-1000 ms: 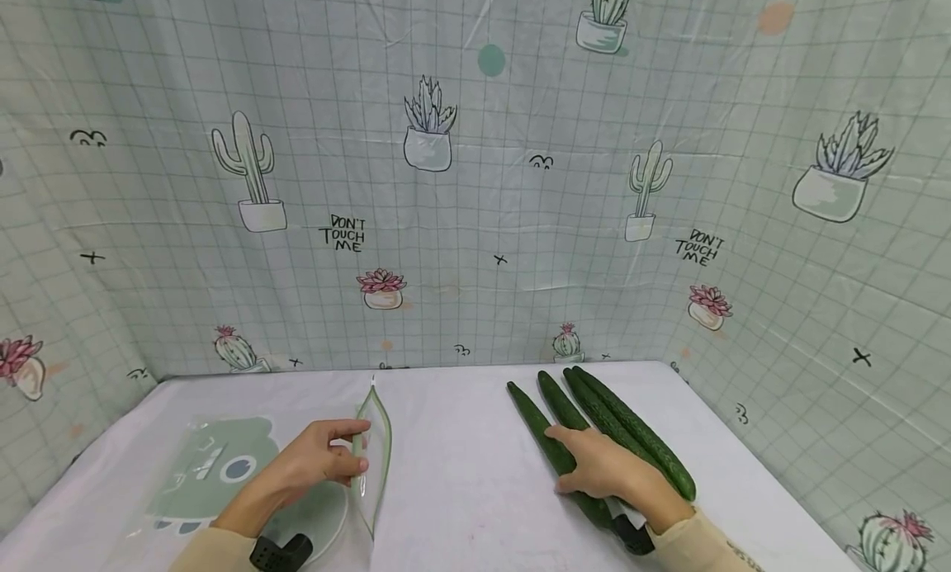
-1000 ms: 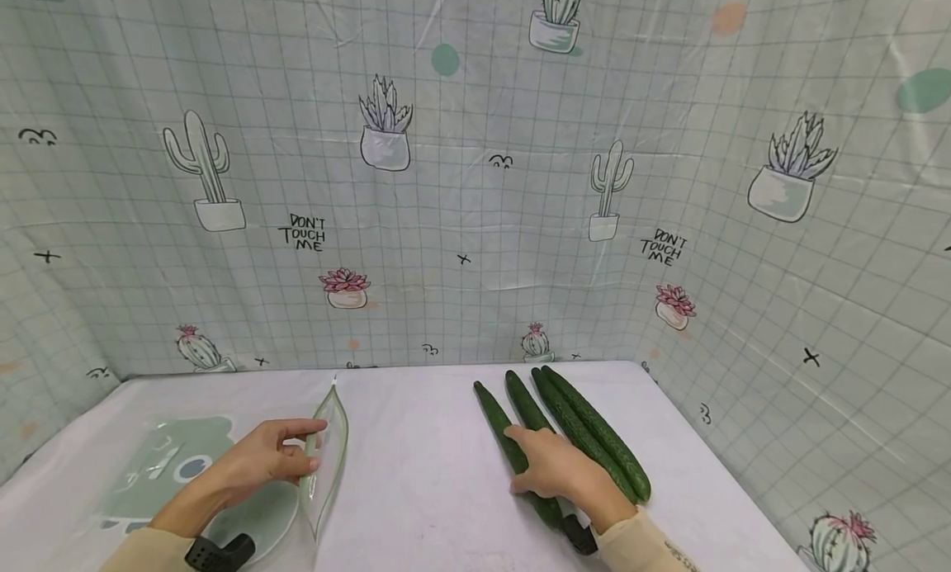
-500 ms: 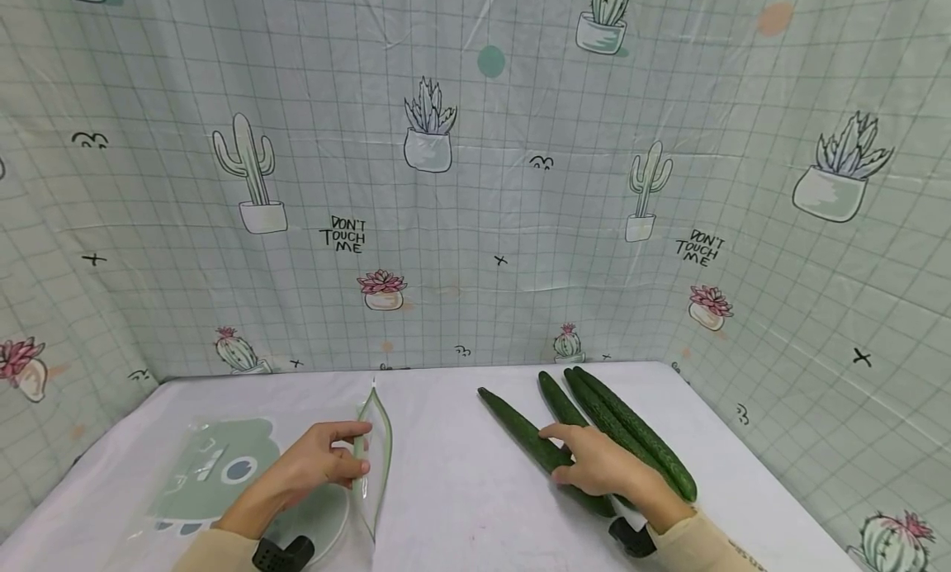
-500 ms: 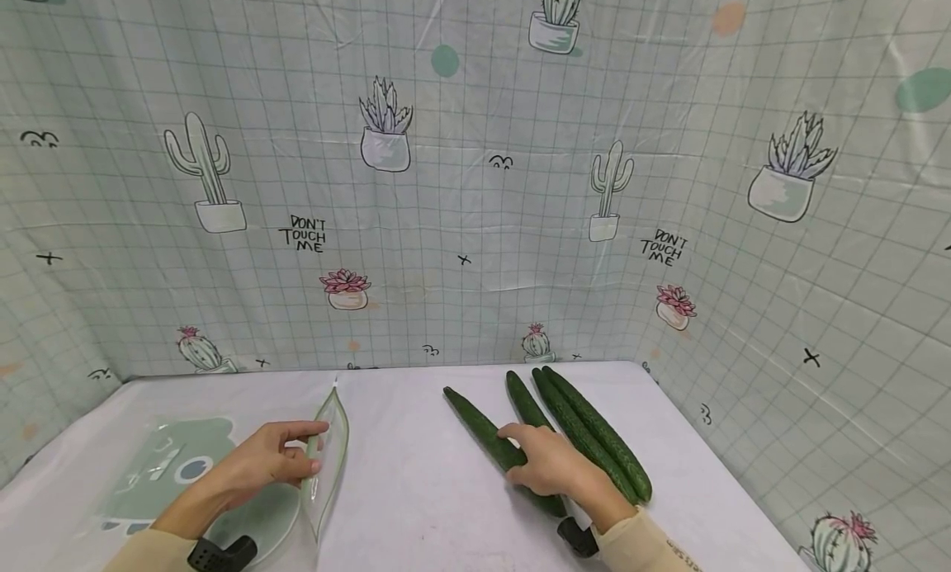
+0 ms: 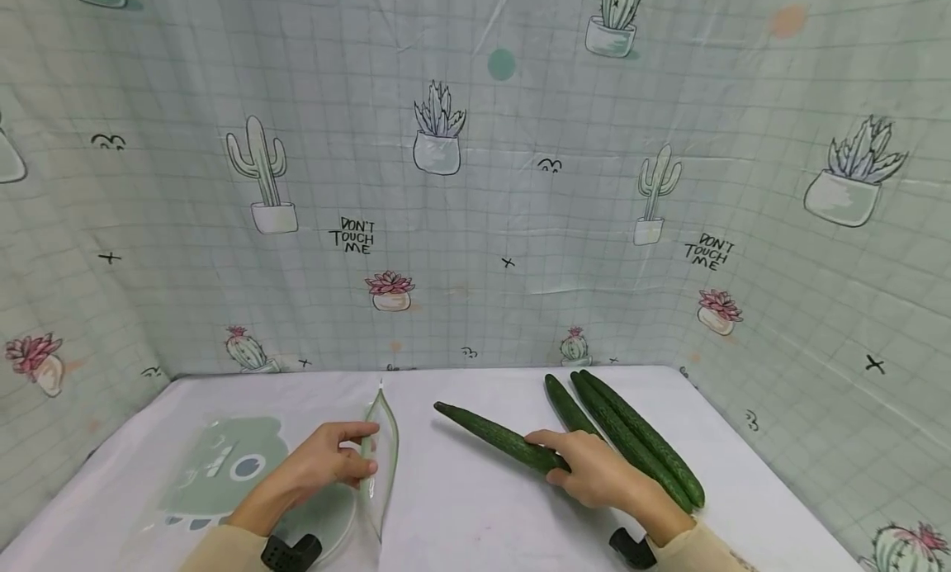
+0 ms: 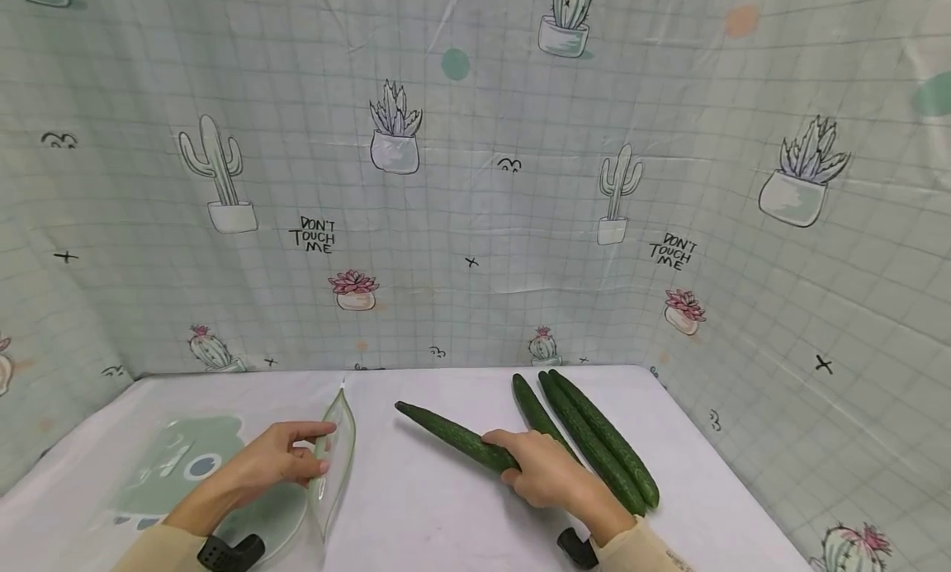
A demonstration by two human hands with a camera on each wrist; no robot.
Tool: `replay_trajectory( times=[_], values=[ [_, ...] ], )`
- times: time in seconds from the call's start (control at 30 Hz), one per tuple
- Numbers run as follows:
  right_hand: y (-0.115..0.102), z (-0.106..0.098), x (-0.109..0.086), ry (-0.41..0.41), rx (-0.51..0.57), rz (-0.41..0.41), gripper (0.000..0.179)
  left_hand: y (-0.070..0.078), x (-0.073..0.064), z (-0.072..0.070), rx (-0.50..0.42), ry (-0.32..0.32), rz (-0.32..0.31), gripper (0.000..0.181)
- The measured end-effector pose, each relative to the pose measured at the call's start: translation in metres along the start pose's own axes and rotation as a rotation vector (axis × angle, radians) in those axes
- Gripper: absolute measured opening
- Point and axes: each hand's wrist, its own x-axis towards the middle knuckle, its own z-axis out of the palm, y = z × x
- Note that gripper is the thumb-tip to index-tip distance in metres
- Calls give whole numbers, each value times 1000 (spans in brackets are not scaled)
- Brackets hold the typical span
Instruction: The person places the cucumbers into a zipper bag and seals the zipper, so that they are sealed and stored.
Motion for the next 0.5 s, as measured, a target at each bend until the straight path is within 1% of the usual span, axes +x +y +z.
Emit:
replay_trajectory(
  times=[0.07,0.27,0.5],
  values=[
    [-1,1,0,0,-10,-19,54,-1,0,1,2,6,-6,69],
    [-8,2,0,21,-42,-76,54,-2,0,1,2,0,11,69],
    [-22,3,1,8,-86,-152,53,-1,1,2,2,-3,18,68]
  ],
)
